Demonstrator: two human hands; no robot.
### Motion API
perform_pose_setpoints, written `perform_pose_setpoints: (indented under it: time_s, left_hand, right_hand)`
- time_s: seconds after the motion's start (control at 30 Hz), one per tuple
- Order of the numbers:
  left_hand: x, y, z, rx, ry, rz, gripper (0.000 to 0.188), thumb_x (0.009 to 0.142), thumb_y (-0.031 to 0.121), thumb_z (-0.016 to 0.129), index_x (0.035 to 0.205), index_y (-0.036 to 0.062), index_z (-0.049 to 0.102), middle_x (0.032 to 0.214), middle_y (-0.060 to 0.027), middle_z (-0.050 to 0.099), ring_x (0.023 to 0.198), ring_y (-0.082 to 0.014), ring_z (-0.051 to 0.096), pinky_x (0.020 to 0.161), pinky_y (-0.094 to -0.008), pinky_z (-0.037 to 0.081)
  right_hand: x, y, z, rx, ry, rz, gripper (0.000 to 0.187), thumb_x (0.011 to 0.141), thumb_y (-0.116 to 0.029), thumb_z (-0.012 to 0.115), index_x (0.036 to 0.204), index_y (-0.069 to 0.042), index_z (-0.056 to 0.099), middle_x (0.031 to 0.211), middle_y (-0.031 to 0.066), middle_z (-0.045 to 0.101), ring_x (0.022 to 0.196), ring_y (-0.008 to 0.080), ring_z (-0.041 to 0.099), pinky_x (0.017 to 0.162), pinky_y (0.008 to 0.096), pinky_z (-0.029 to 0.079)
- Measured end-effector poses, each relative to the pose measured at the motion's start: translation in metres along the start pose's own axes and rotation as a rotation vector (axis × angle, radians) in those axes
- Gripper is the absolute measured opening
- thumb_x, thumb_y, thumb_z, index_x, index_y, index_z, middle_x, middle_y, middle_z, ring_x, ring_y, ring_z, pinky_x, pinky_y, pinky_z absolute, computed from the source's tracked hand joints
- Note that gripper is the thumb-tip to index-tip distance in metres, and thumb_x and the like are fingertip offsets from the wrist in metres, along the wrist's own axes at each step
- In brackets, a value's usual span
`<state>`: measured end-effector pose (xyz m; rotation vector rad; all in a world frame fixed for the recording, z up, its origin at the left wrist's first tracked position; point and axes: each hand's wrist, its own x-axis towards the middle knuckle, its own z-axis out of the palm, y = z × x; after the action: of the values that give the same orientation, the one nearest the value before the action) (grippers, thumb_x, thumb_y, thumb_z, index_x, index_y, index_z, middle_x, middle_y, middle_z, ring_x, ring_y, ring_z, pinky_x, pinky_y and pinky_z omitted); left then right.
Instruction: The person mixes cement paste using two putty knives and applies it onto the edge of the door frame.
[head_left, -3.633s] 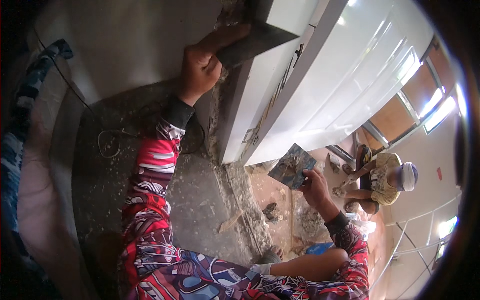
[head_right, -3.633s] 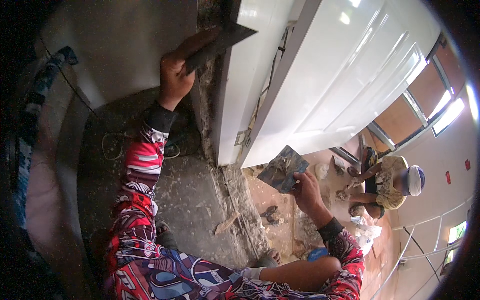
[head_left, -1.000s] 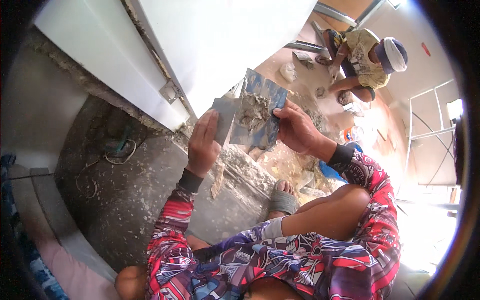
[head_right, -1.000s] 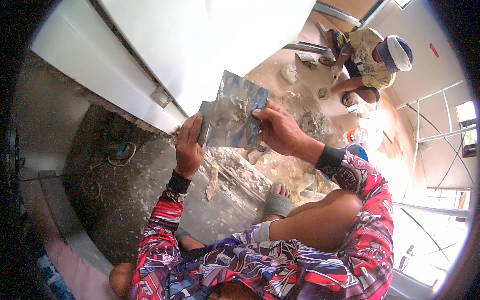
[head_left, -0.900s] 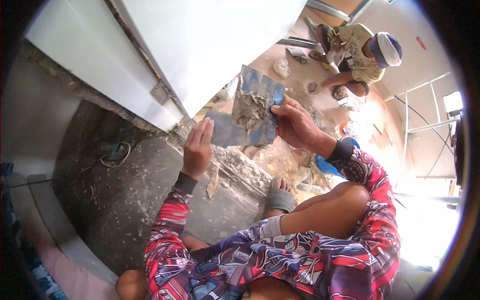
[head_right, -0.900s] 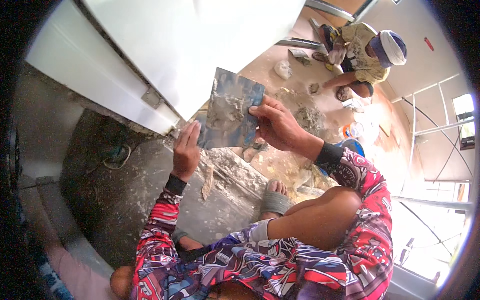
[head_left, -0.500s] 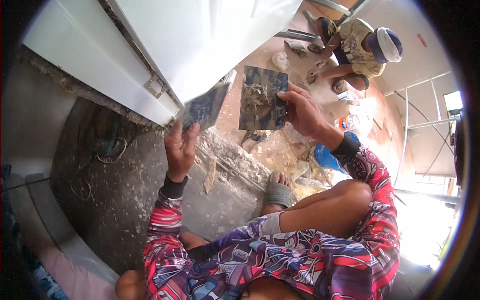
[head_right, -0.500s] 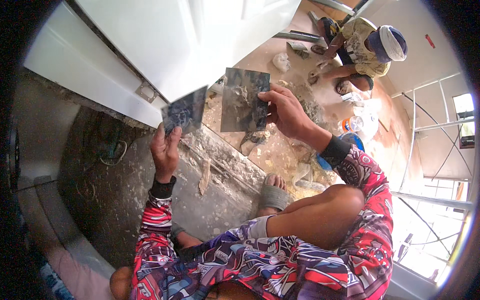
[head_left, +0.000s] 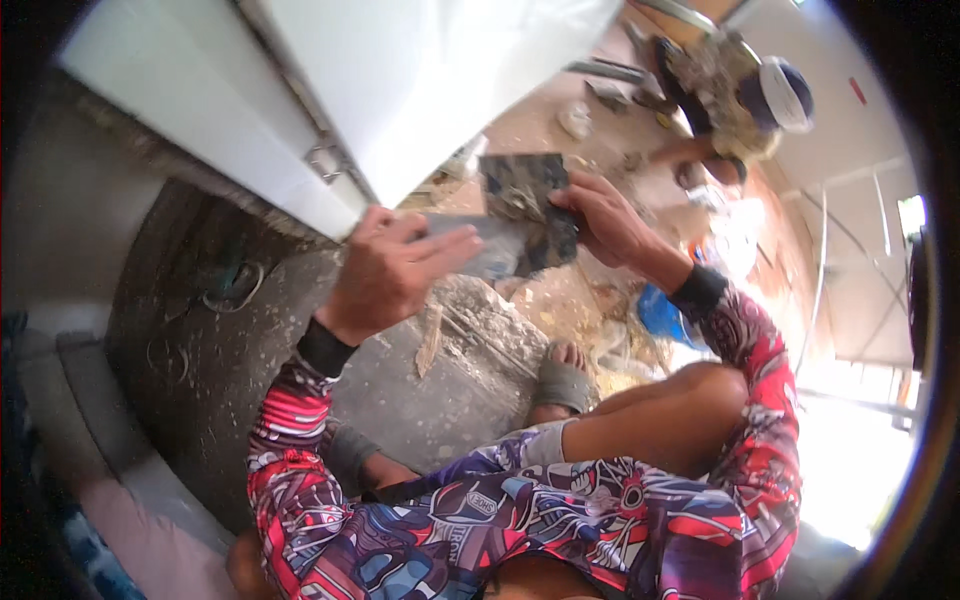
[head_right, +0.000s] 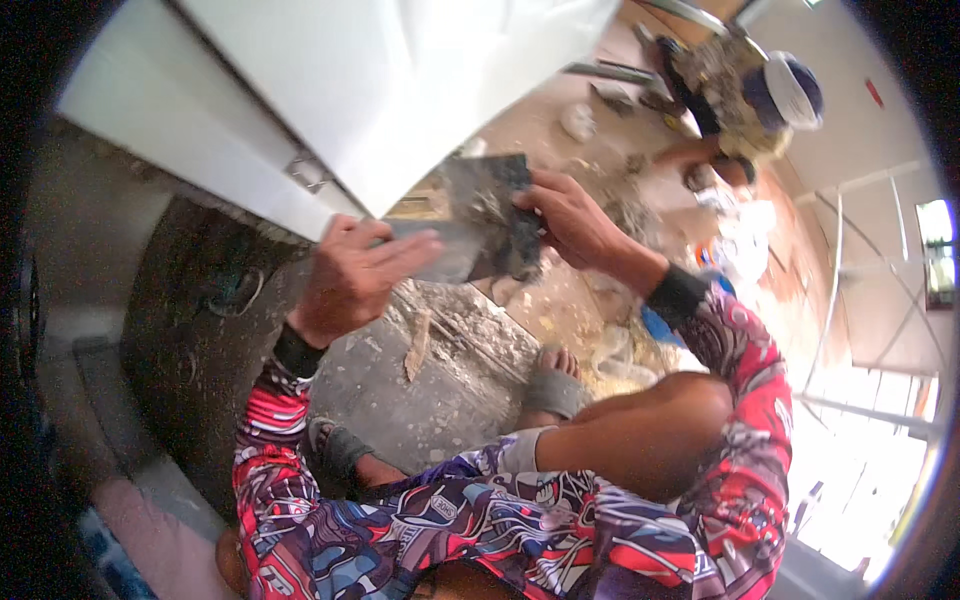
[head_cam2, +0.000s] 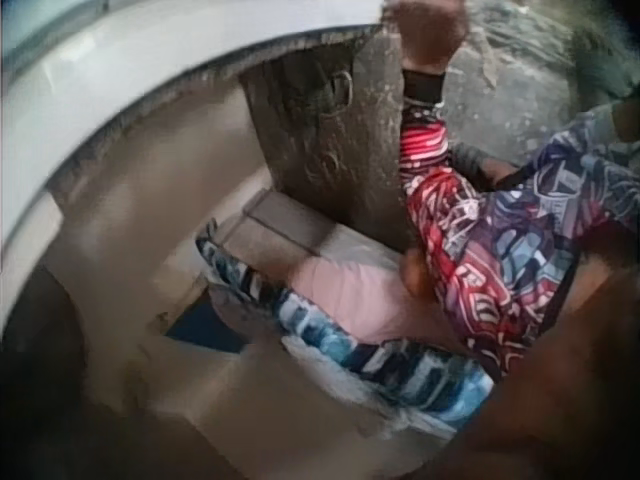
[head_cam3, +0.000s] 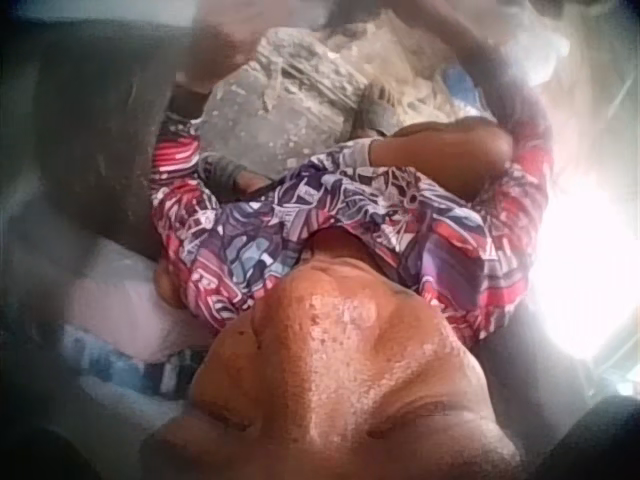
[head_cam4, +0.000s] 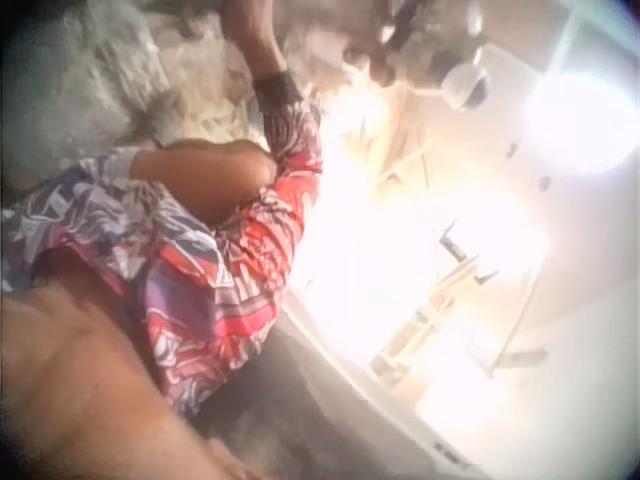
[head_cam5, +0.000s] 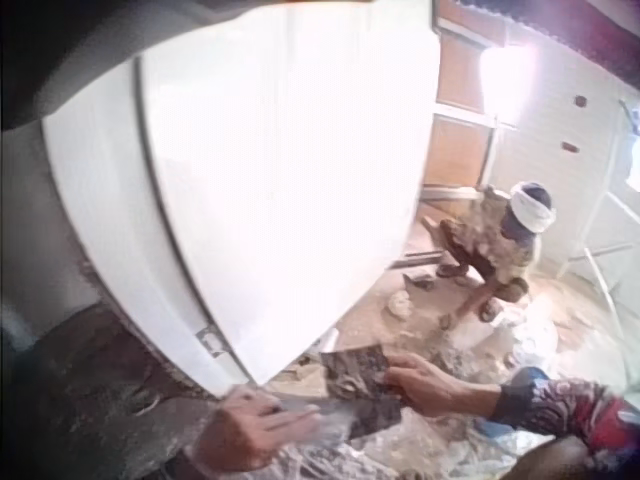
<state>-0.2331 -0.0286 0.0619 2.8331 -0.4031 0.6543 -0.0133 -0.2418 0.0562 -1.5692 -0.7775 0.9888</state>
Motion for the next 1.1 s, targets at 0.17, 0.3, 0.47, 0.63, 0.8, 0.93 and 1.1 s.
perform_pose_setpoints:
  time_s: [0.17, 0.3, 0.47, 0.63, 0.8, 0.93, 1.1]
  left_hand:
    - [-0.005, 0.012, 0.031, -0.192, -0.052, -0.061, 0.036, 0.085, 0.010, 0.055, 0.117, 0.0170, 0.070, 0.090, -0.0051, 0.072, 0.068, -0.0171, 0.059, 0.060, -0.0349, 0.042]
    - [-0.027, 0.012, 0.042, -0.408, 0.164, -0.194, 0.036, 0.082, 0.009, 0.059, 0.116, 0.0121, 0.070, 0.071, -0.0098, 0.064, 0.066, -0.0263, 0.061, 0.061, -0.0404, 0.048]
    - [-0.056, 0.002, 0.047, -0.973, 0.080, -0.613, 0.036, 0.087, 0.010, 0.061, 0.122, 0.0048, 0.066, 0.082, -0.0100, 0.071, 0.075, -0.0145, 0.066, 0.069, -0.0323, 0.052]
    - [-0.087, -0.011, 0.055, -1.609, 0.141, -0.830, 0.037, 0.084, 0.005, 0.062, 0.121, -0.0024, 0.065, 0.103, -0.0065, 0.072, 0.091, -0.0153, 0.066, 0.082, -0.0297, 0.052]
    - [-0.111, -0.022, 0.055, -2.148, 0.589, -0.756, 0.041, 0.085, 0.002, 0.059, 0.126, -0.0005, 0.058, 0.111, -0.0082, 0.068, 0.099, -0.0188, 0.066, 0.088, -0.0326, 0.052]
    - [-0.139, -0.029, 0.045, -2.177, 0.887, -0.581, 0.051, 0.082, 0.005, 0.061, 0.132, 0.0012, 0.053, 0.128, -0.0118, 0.061, 0.120, -0.0281, 0.057, 0.107, -0.0434, 0.043]
    - [-0.133, -0.024, 0.025, -1.968, 0.996, -0.665, 0.048, 0.086, 0.006, 0.060, 0.132, -0.0035, 0.051, 0.124, -0.0122, 0.062, 0.113, -0.0236, 0.061, 0.100, -0.0380, 0.047]
  right_hand:
    - [-0.009, 0.046, -0.020, 0.022, 0.119, 0.073, 0.019, 0.084, -0.003, 0.058, 0.103, -0.004, 0.058, 0.096, 0.0114, 0.063, 0.082, 0.0277, 0.063, 0.071, 0.0366, 0.053]
    - [-0.001, 0.034, -0.001, 0.385, 0.133, 0.245, 0.018, 0.094, -0.009, 0.048, 0.109, -0.004, 0.056, 0.100, 0.0078, 0.064, 0.085, 0.0205, 0.066, 0.073, 0.0358, 0.057]
    - [0.011, 0.037, 0.005, 0.421, 0.175, 0.237, 0.021, 0.096, -0.010, 0.045, 0.114, -0.002, 0.053, 0.101, 0.0076, 0.064, 0.094, 0.0211, 0.068, 0.076, 0.0395, 0.061]
    - [0.015, 0.030, 0.000, 0.523, 0.246, 0.247, 0.021, 0.096, -0.013, 0.048, 0.111, -0.002, 0.056, 0.101, 0.0085, 0.068, 0.088, 0.0196, 0.068, 0.077, 0.0351, 0.057]
    - [0.011, 0.032, -0.003, 0.592, 0.103, 0.279, 0.030, 0.096, -0.017, 0.048, 0.120, -0.001, 0.055, 0.114, 0.0107, 0.066, 0.100, 0.0222, 0.067, 0.086, 0.0353, 0.055]
    - [0.010, 0.029, 0.008, 0.648, -0.001, 0.304, 0.034, 0.097, -0.020, 0.048, 0.124, -0.001, 0.054, 0.119, 0.0115, 0.065, 0.106, 0.0229, 0.066, 0.091, 0.0348, 0.054]
    - [0.022, 0.014, 0.012, 0.560, 0.072, 0.349, 0.026, 0.098, -0.021, 0.048, 0.111, -0.003, 0.061, 0.106, 0.0097, 0.069, 0.093, 0.0192, 0.067, 0.077, 0.0325, 0.055]
